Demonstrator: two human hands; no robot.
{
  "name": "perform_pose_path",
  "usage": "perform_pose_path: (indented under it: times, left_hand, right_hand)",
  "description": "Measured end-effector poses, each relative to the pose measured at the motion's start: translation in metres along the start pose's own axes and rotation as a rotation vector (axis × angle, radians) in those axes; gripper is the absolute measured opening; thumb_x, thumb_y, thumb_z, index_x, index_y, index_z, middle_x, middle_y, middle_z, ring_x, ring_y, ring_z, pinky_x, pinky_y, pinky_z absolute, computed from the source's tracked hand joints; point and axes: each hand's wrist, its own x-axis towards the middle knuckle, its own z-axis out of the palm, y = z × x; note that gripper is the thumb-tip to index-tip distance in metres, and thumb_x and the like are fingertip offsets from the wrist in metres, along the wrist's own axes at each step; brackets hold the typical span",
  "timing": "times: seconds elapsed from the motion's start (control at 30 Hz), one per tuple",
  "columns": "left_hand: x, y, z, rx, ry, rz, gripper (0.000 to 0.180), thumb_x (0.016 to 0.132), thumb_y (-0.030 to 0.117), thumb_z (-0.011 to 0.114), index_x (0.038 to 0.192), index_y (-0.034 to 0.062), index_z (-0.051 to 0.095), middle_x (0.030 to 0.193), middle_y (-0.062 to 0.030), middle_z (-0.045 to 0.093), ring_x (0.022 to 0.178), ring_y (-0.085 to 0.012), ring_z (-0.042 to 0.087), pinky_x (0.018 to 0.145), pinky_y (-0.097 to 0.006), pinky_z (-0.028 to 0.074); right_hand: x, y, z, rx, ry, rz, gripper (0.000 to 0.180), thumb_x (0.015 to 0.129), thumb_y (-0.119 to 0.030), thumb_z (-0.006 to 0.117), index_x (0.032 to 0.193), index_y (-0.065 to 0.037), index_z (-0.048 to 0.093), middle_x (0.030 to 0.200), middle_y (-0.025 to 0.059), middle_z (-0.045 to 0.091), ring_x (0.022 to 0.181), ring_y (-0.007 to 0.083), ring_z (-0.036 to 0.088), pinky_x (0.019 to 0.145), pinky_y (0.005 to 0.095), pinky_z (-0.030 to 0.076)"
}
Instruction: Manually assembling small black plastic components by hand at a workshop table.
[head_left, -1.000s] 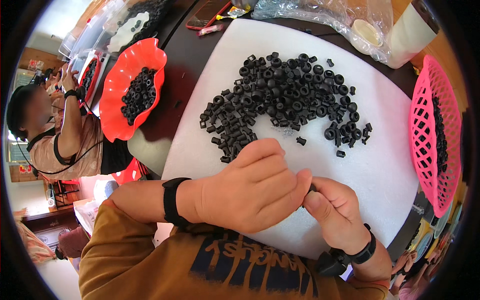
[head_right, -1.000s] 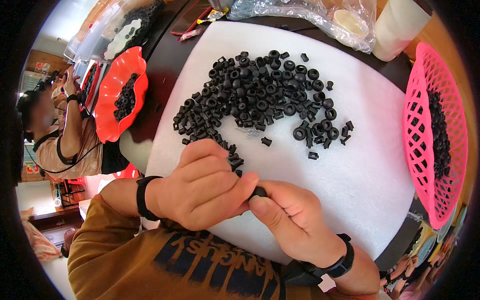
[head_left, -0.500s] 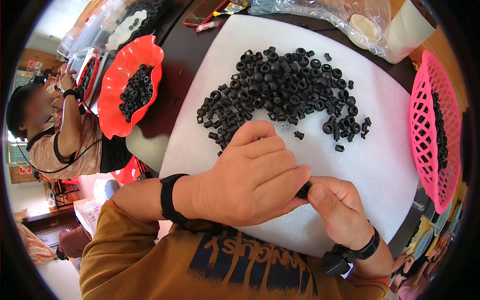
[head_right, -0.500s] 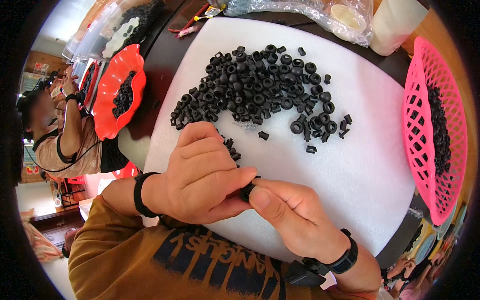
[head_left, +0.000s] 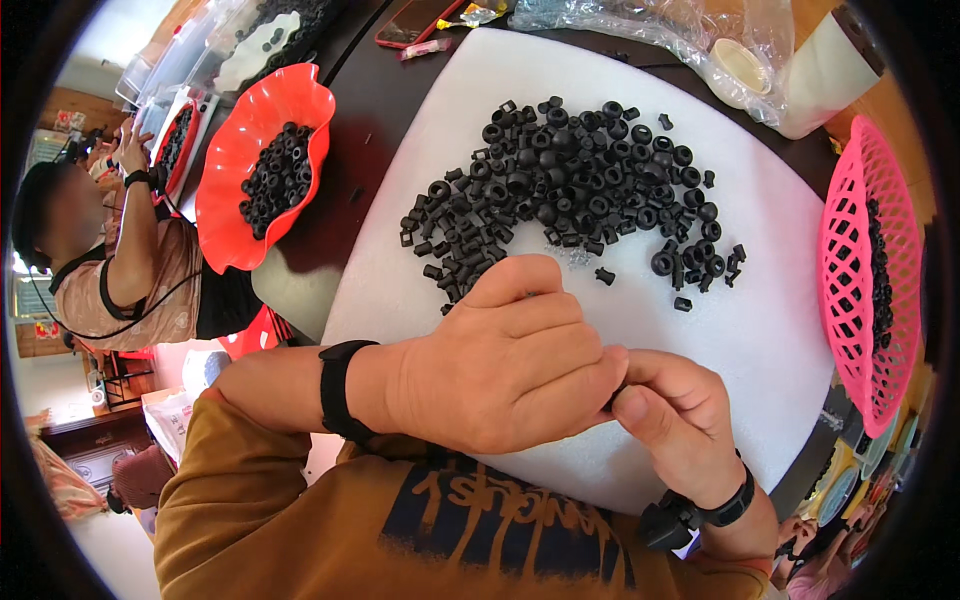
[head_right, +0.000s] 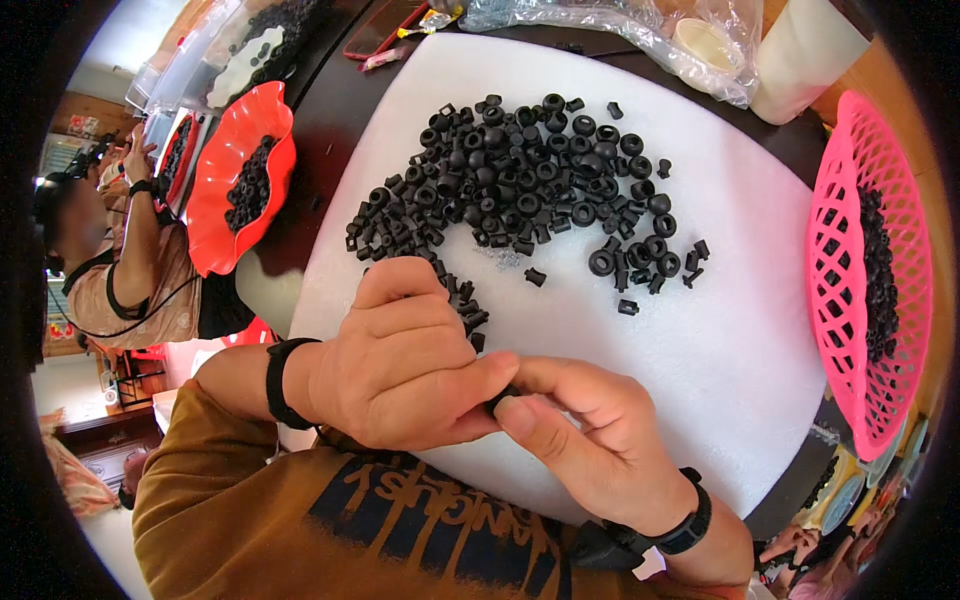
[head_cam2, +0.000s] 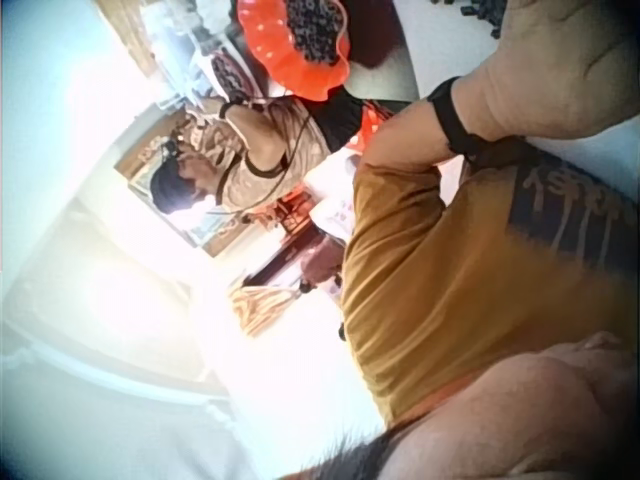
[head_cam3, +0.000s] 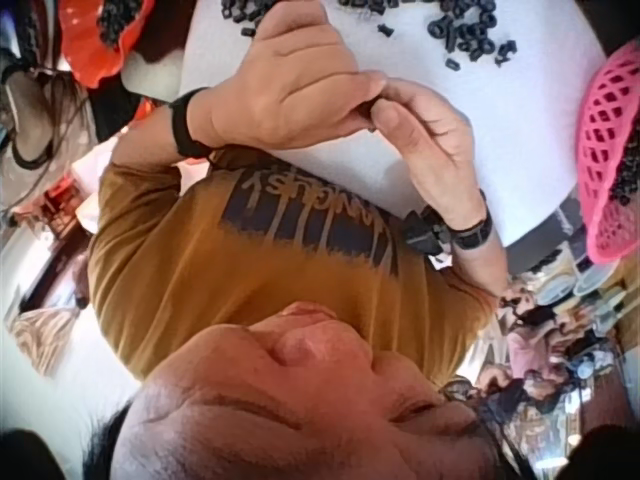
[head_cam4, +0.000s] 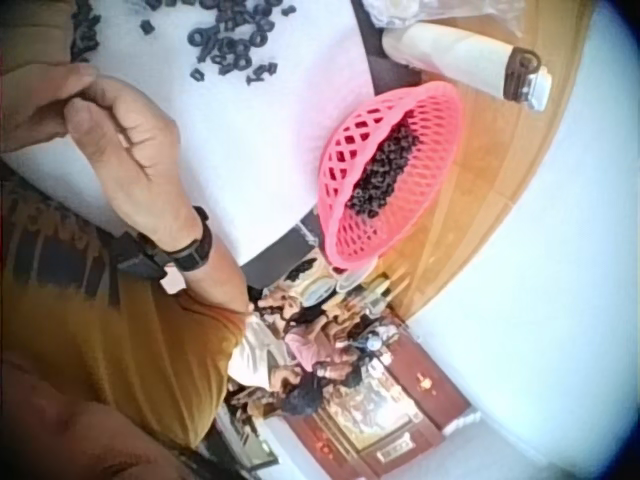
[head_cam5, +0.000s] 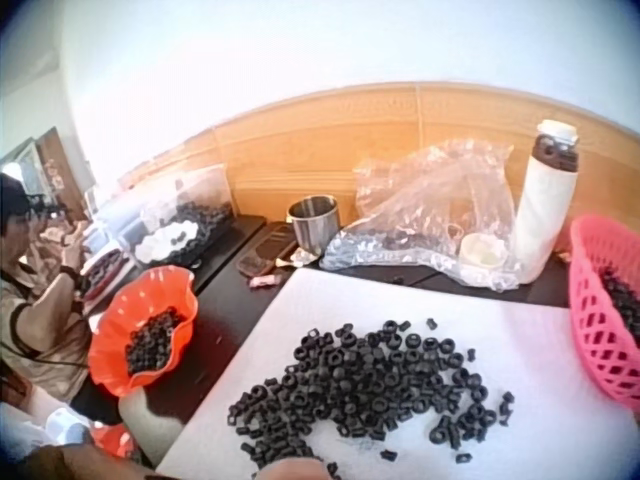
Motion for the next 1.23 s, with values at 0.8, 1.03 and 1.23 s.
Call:
perform_pose_path:
  times: [0.8, 1.03, 1.23]
  left_hand:
    - [0.018, -0.001, -0.018, 0.122, -0.356, 0.024, 0.032, 0.067, 0.029, 0.073, 0.069, 0.0089, 0.049, 0.064, -0.0009, 0.039, 0.051, -0.0144, 0.042, 0.048, -0.028, 0.031]
    - [0.01, -0.006, -0.016, 0.047, -0.33, 0.073, 0.031, 0.067, 0.027, 0.072, 0.067, 0.0092, 0.047, 0.062, -0.0007, 0.038, 0.046, -0.013, 0.04, 0.042, -0.027, 0.029]
    - [0.002, -0.006, -0.02, 0.102, -0.363, 0.209, 0.034, 0.068, 0.031, 0.073, 0.065, 0.0095, 0.046, 0.06, 0.0, 0.036, 0.045, -0.0124, 0.039, 0.042, -0.027, 0.029]
  right_hand:
    - [-0.002, -0.006, -0.004, -0.068, -0.026, 0.085, 0.025, 0.095, -0.014, 0.056, 0.11, 0.005, 0.062, 0.098, 0.0084, 0.067, 0.089, 0.0099, 0.06, 0.078, 0.0228, 0.047]
    - [-0.002, -0.002, -0.001, 0.049, -0.092, 0.119, 0.027, 0.097, -0.015, 0.052, 0.111, 0.006, 0.061, 0.099, 0.0069, 0.067, 0.092, 0.0087, 0.058, 0.081, 0.0216, 0.046]
    - [-0.001, 0.001, 0.0, 0.018, -0.131, 0.124, 0.025, 0.096, -0.013, 0.054, 0.113, 0.004, 0.061, 0.1, 0.0097, 0.067, 0.093, 0.0105, 0.06, 0.083, 0.0222, 0.046]
